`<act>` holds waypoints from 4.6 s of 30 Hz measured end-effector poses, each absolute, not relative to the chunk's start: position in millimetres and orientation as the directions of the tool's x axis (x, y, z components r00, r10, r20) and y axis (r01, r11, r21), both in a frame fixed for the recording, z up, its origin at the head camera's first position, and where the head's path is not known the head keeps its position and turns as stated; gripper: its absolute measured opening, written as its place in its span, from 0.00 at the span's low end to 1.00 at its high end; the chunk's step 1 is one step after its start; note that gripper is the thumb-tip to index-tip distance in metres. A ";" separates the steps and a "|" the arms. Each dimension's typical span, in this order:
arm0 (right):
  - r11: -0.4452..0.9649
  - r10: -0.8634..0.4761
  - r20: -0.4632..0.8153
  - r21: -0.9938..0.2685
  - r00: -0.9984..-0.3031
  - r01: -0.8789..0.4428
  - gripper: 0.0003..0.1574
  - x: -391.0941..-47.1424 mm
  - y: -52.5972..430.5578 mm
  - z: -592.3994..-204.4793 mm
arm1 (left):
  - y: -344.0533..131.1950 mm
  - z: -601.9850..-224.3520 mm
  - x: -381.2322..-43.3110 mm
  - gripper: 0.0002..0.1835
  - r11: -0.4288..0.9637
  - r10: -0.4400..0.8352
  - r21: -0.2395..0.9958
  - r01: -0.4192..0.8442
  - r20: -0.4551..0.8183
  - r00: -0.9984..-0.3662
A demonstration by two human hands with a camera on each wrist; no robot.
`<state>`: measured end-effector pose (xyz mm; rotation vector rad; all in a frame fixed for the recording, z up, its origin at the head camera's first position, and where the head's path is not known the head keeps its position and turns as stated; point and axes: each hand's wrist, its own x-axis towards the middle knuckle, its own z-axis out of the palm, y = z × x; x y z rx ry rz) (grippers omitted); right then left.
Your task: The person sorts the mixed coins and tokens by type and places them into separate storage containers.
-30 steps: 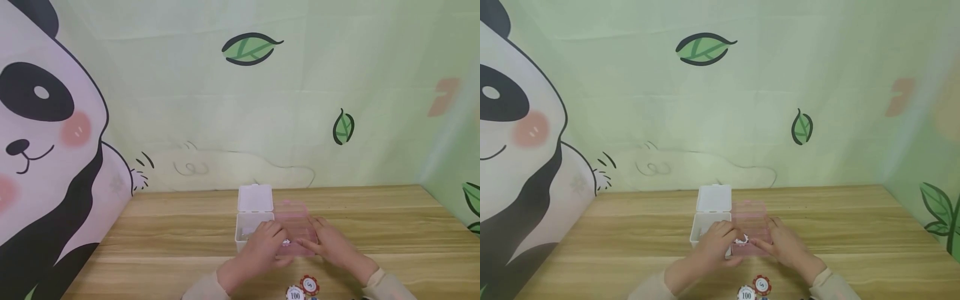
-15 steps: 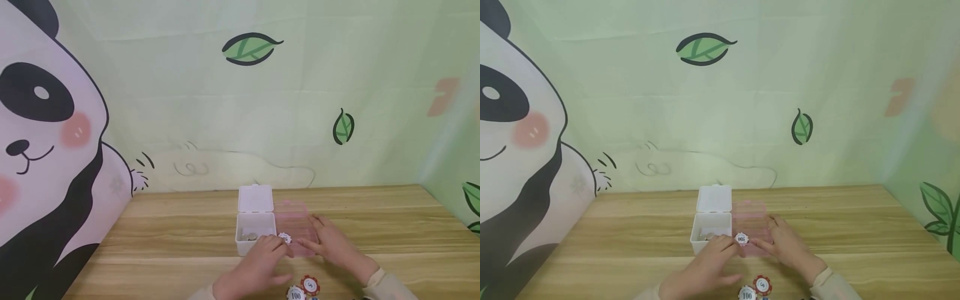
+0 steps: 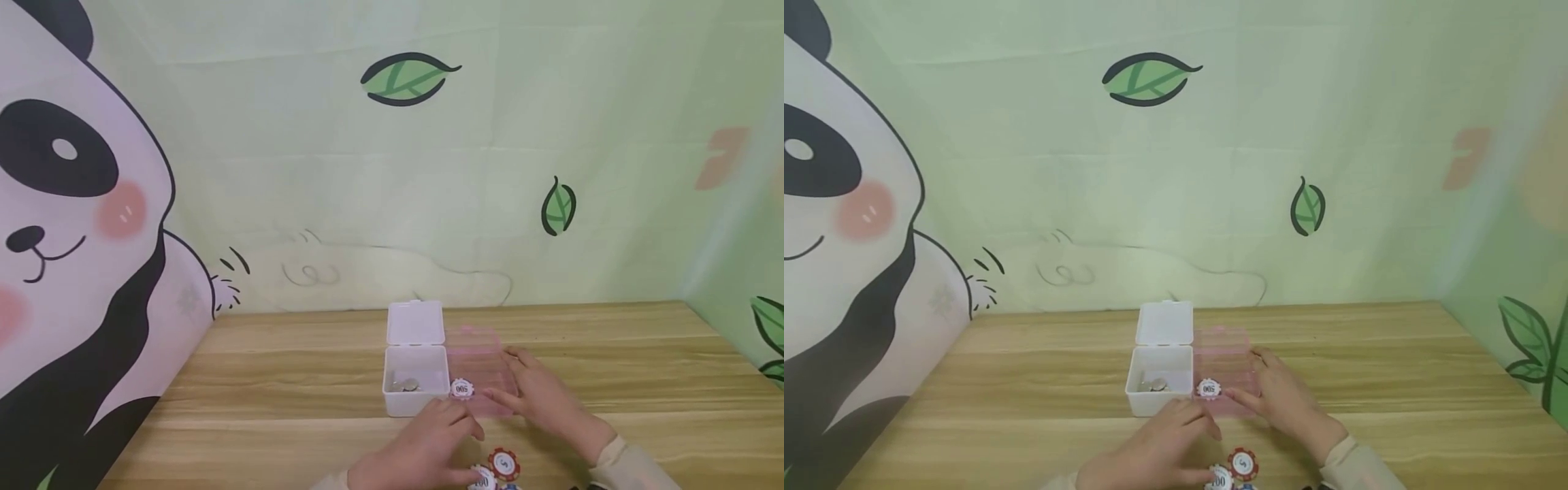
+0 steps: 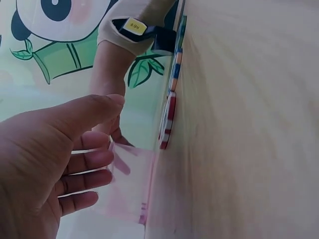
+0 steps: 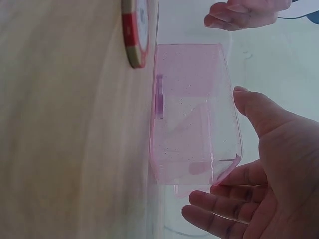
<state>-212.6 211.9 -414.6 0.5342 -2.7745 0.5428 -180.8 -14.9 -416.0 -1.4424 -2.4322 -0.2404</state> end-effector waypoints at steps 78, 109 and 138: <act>0.864 -0.281 0.281 -0.343 -0.918 -0.370 0.50 -212.2 212.2 -411.8 | -8.9 -417.2 -178.9 0.15 0.529 0.811 0.019 0.849 0.283 -0.511; 0.873 -0.286 0.252 -0.330 -0.925 -0.359 0.50 -212.4 211.5 -412.7 | -9.6 -388.7 -210.3 0.19 0.638 0.719 0.006 0.770 0.356 -0.598; 0.862 -0.281 0.284 -0.345 -0.917 -0.372 0.50 -211.6 210.9 -411.9 | 17.1 -379.5 -261.0 0.20 0.706 0.696 -0.050 0.707 0.234 -0.679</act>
